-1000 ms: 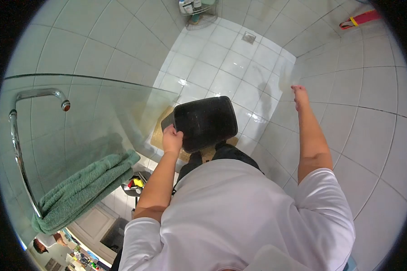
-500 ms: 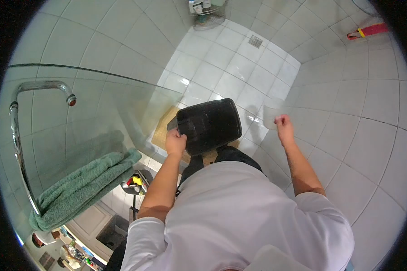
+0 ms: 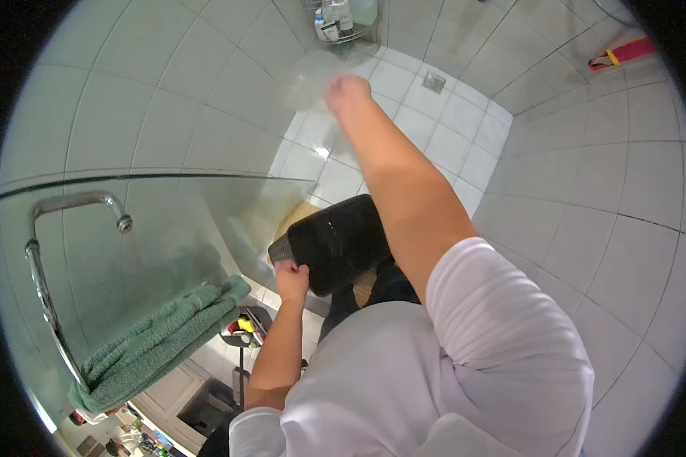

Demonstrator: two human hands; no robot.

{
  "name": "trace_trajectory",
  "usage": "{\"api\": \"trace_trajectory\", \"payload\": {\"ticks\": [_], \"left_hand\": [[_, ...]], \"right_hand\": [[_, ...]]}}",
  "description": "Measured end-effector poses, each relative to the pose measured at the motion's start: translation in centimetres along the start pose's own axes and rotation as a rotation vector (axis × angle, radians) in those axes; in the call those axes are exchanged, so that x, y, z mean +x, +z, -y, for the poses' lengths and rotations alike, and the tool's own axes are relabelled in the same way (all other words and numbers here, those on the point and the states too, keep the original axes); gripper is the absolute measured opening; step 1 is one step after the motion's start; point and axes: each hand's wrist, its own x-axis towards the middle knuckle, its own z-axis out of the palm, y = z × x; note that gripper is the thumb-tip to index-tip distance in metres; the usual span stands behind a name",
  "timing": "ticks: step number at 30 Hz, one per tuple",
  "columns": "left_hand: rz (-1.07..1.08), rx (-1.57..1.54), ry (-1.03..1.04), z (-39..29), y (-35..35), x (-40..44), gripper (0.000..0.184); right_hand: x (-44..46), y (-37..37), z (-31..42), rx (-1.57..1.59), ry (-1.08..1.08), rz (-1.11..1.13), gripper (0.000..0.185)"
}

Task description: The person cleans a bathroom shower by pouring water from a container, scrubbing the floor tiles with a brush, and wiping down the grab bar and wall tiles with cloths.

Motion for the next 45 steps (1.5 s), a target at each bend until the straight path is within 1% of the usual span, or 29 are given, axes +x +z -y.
{"api": "trace_trajectory", "payload": {"ticks": [2, 4, 6, 8, 9, 11, 12, 13, 14, 15, 16, 18, 19, 20, 21, 22, 24, 25, 27, 28, 30, 31, 33, 34, 36, 37, 38, 40, 45], "left_hand": [[0.026, 0.024, -0.006, 0.3, -0.5, 0.2, 0.019], [0.052, 0.024, -0.028, -0.9, -1.3, 0.2, 0.018], [-0.024, 0.070, 0.015, -1.1, -1.3, 0.3, 0.016], [-0.077, 0.103, 0.015, -1.9, -1.2, 0.6, 0.016], [-0.129, 0.143, 0.017, -2.4, -1.1, 0.7, 0.015], [-0.100, 0.132, 0.006, -4.0, -1.5, 1.3, 0.014], [-0.069, 0.122, -0.001, -4.6, -1.5, 1.7, 0.013], [-0.072, 0.120, 0.001, -5.1, -1.3, 2.0, 0.013], [-0.065, 0.120, 0.082, -5.5, -1.1, 2.2, 0.012], [-0.055, 0.120, 0.163, -5.9, -0.8, 2.3, 0.011], [-0.055, 0.118, 0.168, -6.5, -0.6, 2.3, 0.011], [-0.084, -0.047, 0.335, -8.4, -0.4, 2.0, 0.010], [-0.078, -0.039, 0.340, -9.7, -0.7, 1.9, 0.010], [-0.076, -0.039, 0.344, -10.7, -1.0, 2.0, 0.010], [-0.097, -0.028, 0.412, -11.6, -1.2, 2.1, 0.010], [-0.115, -0.016, 0.478, -12.5, -1.5, 2.2, 0.009], [-0.164, -0.048, 0.608, -14.3, -2.3, 2.3, 0.010], [-0.156, -0.039, 0.610, -15.5, -2.9, 2.1, 0.010], [-0.237, -0.207, 0.713, -18.2, -4.4, 1.6, 0.007], [-0.240, -0.204, 0.722, -19.1, -5.2, 1.4, 0.007], [-0.284, -0.290, 0.854, -20.8, -6.6, 1.2, 0.009], [-0.286, -0.291, 0.864, -21.6, -7.3, 1.1, 0.009], [-0.421, -0.318, 1.041, -23.1, -9.0, 0.9, 0.011], [-0.424, -0.322, 1.051, -23.8, -9.8, 0.7, 0.011], [-0.514, -0.301, 1.178, -25.0, -11.4, 0.5, 0.014], [-0.546, -0.325, 1.249, -25.5, -12.1, 0.5, 0.016], [-0.557, -0.329, 1.251, -26.2, -12.8, 0.4, 0.016], [-0.650, -0.285, 1.367, -27.3, -14.3, 0.0, 0.018], [-0.742, -0.270, 1.425, -29.3, -16.9, 0.7, 0.019]], "right_hand": [[5.2, 0.4, -0.5, -0.177, -0.016, 0.097, 0.010], [-0.4, 2.9, 0.5, -0.078, 0.005, 0.087, 0.009], [-4.0, 2.2, 1.3, 0.013, 0.022, 0.076, 0.007], [-4.9, -0.7, 2.7, -0.239, -0.049, 0.346, 0.006], [-6.1, -2.6, 3.8, -0.384, -0.126, 0.341, 0.008], [-8.4, -7.8, 6.7, -0.701, -0.307, 0.373, 0.013], [-8.7, -11.4, 8.8, -1.052, -0.429, 0.291, 0.017], [-9.9, -14.5, 10.4, -1.259, -0.442, 0.113, 0.025], [-10.7, -18.3, 11.9, -1.596, -0.667, -0.006, 0.035], [-13.6, -19.8, 13.8, -1.918, -0.616, -0.129, 0.043], [-14.9, -22.6, 15.6, -2.079, -0.563, -0.164, 0.047], [-16.6, -28.6, 17.7, -2.105, -0.566, -0.253, 0.049], [-18.5, -29.0, 17.8, -2.102, -0.568, -0.256, 0.049], [-20.5, -29.2, 18.0, -2.182, -0.378, -0.310, 0.049], [-21.8, -29.2, 18.3, -2.252, -0.183, -0.362, 0.049], [-22.1, -30.0, 18.4, -2.250, -0.178, -0.365, 0.049], [-22.6, -32.6, 18.1, -2.151, -0.288, -0.307, 0.041], [-23.2, -32.0, 17.6, -2.142, -0.277, -0.309, 0.041], [-23.9, -29.5, 17.1, -1.995, -0.001, -0.262, 0.033], [-24.4, -28.4, 16.8, -1.988, -0.009, -0.259, 0.033], [-25.2, -26.0, 16.6, -1.525, 0.121, -0.161, 0.027], [-25.6, -24.9, 16.5, -1.520, 0.111, -0.158, 0.027], [-26.4, -22.7, 16.1, -1.302, -0.010, -0.076, 0.027], [-26.7, -21.3, 16.0, -1.299, -0.022, -0.074, 0.027], [-26.9, -18.8, 16.1, -1.223, -0.019, -0.041, 0.024], [-26.0, -18.4, 16.3, -1.206, 0.012, 0.075, 0.023], [-25.3, -17.8, 16.4, -1.212, 0.004, 0.082, 0.023], [-24.3, -15.5, 15.2, -1.145, -0.105, 0.034, 0.025], [-23.9, -10.2, 14.8, -1.172, -0.132, 0.022, 0.021]]}}
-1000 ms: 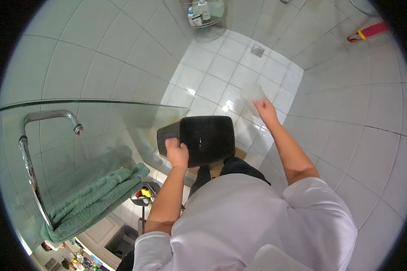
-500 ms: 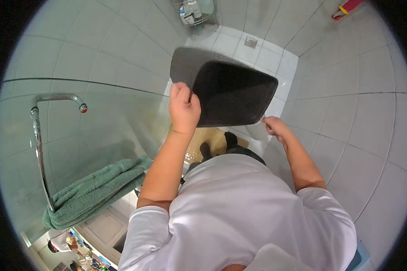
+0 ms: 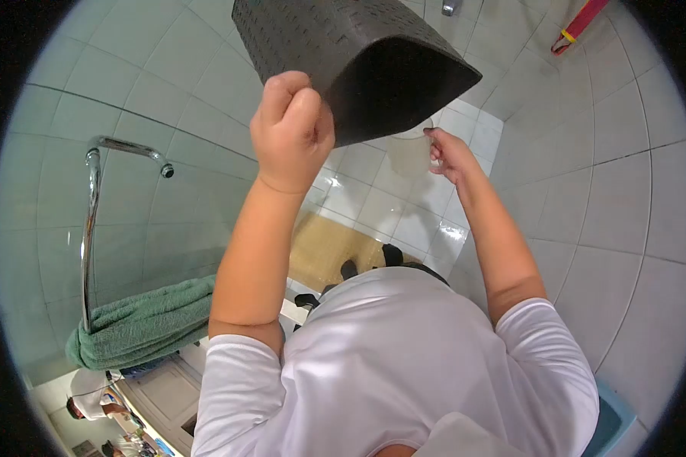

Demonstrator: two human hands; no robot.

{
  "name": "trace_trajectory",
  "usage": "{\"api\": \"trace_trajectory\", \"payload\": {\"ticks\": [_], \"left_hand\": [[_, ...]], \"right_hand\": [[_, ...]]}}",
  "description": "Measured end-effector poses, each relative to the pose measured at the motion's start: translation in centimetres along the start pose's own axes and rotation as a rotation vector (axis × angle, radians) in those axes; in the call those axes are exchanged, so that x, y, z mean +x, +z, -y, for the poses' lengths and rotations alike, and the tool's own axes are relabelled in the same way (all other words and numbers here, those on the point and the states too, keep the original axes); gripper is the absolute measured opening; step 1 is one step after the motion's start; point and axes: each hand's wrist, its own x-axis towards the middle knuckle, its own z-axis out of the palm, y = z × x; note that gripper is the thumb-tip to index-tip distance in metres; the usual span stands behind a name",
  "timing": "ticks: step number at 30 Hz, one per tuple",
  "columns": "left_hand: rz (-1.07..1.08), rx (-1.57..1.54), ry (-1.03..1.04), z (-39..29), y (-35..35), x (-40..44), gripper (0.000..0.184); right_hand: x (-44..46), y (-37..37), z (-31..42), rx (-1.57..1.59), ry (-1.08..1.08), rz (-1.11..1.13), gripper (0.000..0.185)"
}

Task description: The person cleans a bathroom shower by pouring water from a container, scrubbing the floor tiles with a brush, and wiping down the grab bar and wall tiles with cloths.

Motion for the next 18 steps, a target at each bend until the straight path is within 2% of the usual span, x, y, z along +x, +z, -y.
{"api": "trace_trajectory", "payload": {"ticks": [3, 9, 11, 18], "left_hand": [[-0.023, 0.032, -0.002, 0.4, -0.2, 0.5, 0.019], [0.061, 0.020, -0.006, 0.1, -0.7, 0.8, 0.015], [-0.028, 0.065, 0.097, 0.3, -0.2, 1.0, 0.019], [-0.018, 0.075, 0.072, 0.2, 0.1, 0.4, 0.019]], "right_hand": [[0.0, 0.9, 1.5, -0.019, -0.015, 0.007, 0.023], [0.6, 2.3, 2.4, -0.045, -0.015, 0.011, 0.024], [0.8, 2.6, 2.3, -0.035, -0.005, 0.005, 0.024], [1.8, 2.2, 0.8, 0.043, -0.095, -0.020, 0.021]]}}
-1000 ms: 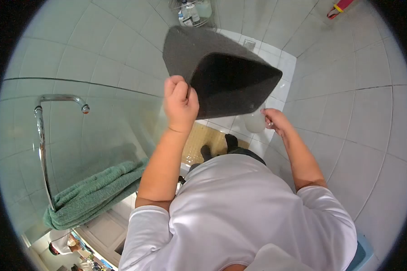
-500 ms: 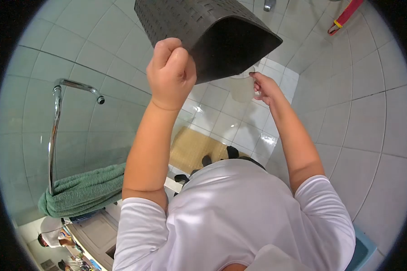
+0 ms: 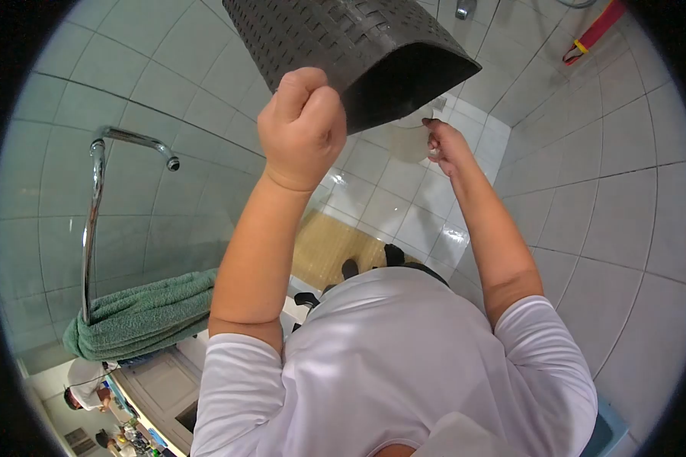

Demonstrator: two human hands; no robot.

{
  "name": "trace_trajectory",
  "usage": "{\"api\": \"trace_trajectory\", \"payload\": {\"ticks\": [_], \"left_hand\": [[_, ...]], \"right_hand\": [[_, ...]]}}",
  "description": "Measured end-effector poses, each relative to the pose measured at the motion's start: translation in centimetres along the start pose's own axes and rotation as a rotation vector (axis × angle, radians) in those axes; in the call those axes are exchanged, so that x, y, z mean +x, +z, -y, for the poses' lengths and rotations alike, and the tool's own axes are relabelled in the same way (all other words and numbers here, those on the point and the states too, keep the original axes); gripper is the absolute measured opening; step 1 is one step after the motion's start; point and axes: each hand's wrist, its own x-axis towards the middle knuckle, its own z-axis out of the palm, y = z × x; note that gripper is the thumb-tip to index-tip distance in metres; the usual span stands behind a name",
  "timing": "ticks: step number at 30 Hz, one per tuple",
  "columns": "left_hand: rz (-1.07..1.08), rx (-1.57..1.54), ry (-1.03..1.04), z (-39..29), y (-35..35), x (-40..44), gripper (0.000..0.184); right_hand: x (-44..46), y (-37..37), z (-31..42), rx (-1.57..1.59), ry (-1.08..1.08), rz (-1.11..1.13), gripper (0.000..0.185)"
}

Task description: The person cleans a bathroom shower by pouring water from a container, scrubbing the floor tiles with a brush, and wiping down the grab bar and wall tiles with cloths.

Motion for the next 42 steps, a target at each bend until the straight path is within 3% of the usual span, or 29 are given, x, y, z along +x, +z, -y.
{"api": "trace_trajectory", "payload": {"ticks": [3, 5, 7, 9, 11, 12, 16, 19, 22, 24, 27, 32, 34, 37, 39, 40, 42], "left_hand": [[0.007, -0.004, -0.027, -0.1, 0.4, -0.3, 0.018], [0.062, -0.112, -0.279, -0.3, 0.7, -1.1, 0.012], [0.004, -0.116, -0.390, 0.6, 1.3, -2.3, 0.012], [-0.053, -0.121, -0.498, 1.5, 1.8, -4.3, 0.013], [-0.032, -0.168, -0.853, 2.3, 2.3, -7.3, 0.013], [-0.033, -0.167, -0.856, 2.5, 2.6, -8.9, 0.013], [0.098, -0.316, -1.504, 3.7, 3.3, -16.5, 0.016], [0.136, -0.299, -1.483, 3.1, 2.7, -20.2, 0.017], [0.303, -0.247, -1.551, 3.4, 2.3, -24.3, 0.018], [0.516, -0.212, -1.455, 3.9, 2.0, -27.2, 0.018], [0.645, -0.152, -1.287, 3.7, 1.2, -26.8, 0.017], [0.705, -0.169, -1.265, 4.1, 0.2, -29.4, 0.018], [0.697, -0.167, -1.289, 4.8, 0.1, -30.2, 0.018], [0.663, -0.177, -1.356, 5.9, 0.2, -30.9, 0.018], [0.647, -0.189, -1.397, 6.4, 0.4, -31.3, 0.018], [0.629, -0.204, -1.396, 6.5, 0.6, -31.4, 0.018], [0.617, -0.222, -1.399, 6.7, 0.7, -31.5, 0.018]], "right_hand": [[0.1, -1.1, -0.9, 0.064, -0.052, 0.005, 0.020], [0.2, -2.5, -2.2, 0.110, -0.076, 0.025, 0.019], [0.2, -4.3, -3.9, 0.239, -0.169, 0.106, 0.020], [-0.9, -5.6, -5.1, 0.272, -0.193, 0.047, 0.020], [-2.1, -7.4, -6.4, 0.302, -0.219, -0.011, 0.021], [-2.3, -8.9, -7.5, 0.285, -0.233, -0.046, 0.022], [-4.5, -13.4, -11.0, 0.182, -0.210, -0.148, 0.016], [-6.6, -13.6, -12.4, -0.044, -0.213, -0.247, 0.012], [-6.1, -13.2, -14.4, -0.257, -0.154, -0.319, 0.011], [-5.5, -12.4, -15.5, -0.325, -0.099, -0.329, 0.011], [-1.8, -7.8, -13.3, -0.431, -0.008, -0.213, 0.017], [10.3, 0.3, -6.7, -0.596, 0.050, -0.024, 0.019], [13.8, 3.1, -4.8, -0.206, 0.179, -0.110, 0.016], [15.8, 6.7, -2.2, -0.025, 0.072, -0.250, 0.015], [17.4, 7.7, -1.6, -0.004, -0.324, -0.267, 0.014], [17.4, 8.2, -1.4, -0.003, -0.320, -0.270, 0.014], [17.3, 9.5, -0.4, 0.007, -0.556, -0.339, 0.014]]}}
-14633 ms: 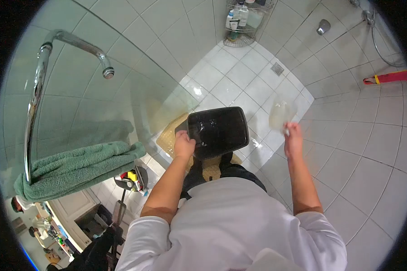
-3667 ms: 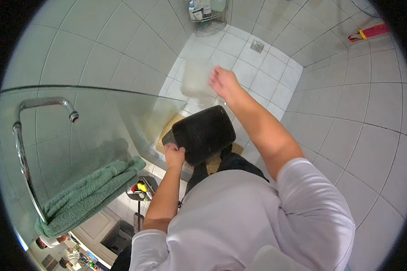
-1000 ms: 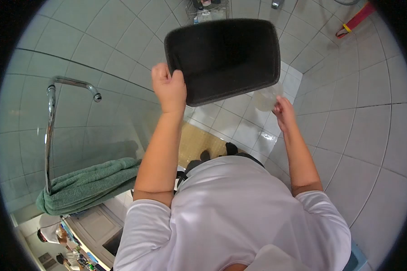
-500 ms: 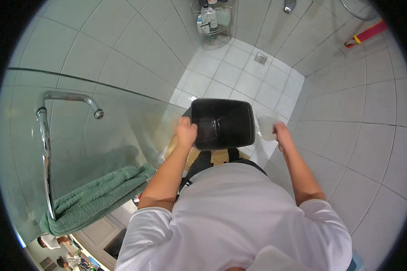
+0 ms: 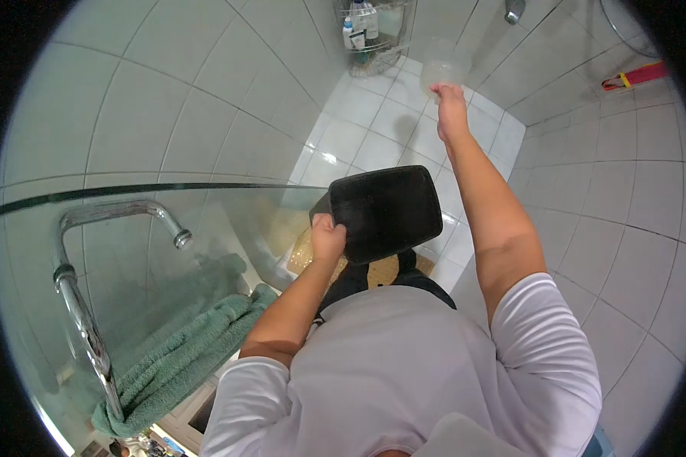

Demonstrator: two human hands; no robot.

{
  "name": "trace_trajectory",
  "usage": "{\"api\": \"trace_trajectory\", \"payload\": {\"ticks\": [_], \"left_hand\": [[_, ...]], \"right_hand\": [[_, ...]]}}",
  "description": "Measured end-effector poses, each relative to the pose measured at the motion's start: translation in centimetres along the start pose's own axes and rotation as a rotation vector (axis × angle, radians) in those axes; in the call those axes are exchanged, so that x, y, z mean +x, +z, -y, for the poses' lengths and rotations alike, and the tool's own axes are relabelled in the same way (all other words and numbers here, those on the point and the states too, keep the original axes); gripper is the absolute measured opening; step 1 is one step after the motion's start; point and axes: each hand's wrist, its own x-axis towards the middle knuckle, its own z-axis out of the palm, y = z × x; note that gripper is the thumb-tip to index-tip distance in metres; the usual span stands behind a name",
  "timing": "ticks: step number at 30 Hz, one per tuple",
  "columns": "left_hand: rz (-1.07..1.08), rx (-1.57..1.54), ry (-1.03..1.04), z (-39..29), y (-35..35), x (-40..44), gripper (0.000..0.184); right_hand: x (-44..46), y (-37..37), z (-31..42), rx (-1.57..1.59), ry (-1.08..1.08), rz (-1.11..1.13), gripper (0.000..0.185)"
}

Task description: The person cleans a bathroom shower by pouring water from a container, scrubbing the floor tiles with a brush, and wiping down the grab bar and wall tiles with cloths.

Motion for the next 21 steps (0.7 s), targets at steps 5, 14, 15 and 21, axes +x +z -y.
{"api": "trace_trajectory", "payload": {"ticks": [5, 14, 15, 21], "left_hand": [[0.084, -0.080, -0.133, 2.1, 1.1, 0.6, 0.016], [0.150, 0.129, 0.047, 2.0, 0.3, 0.3, 0.020], [0.154, 0.130, 0.053, 1.8, 0.1, 0.3, 0.020], [0.306, 0.171, 0.022, 2.4, -0.5, -0.3, 0.014]], "right_hand": [[-3.3, 2.5, 1.4, -0.134, -0.204, 0.019, 0.017], [-13.5, 9.1, -3.4, 0.268, 0.216, 0.430, 0.013], [-13.5, 10.3, -3.4, 0.270, 0.212, 0.423, 0.013], [-7.5, 17.2, -5.1, 0.509, 0.812, 0.279, 0.012]]}}
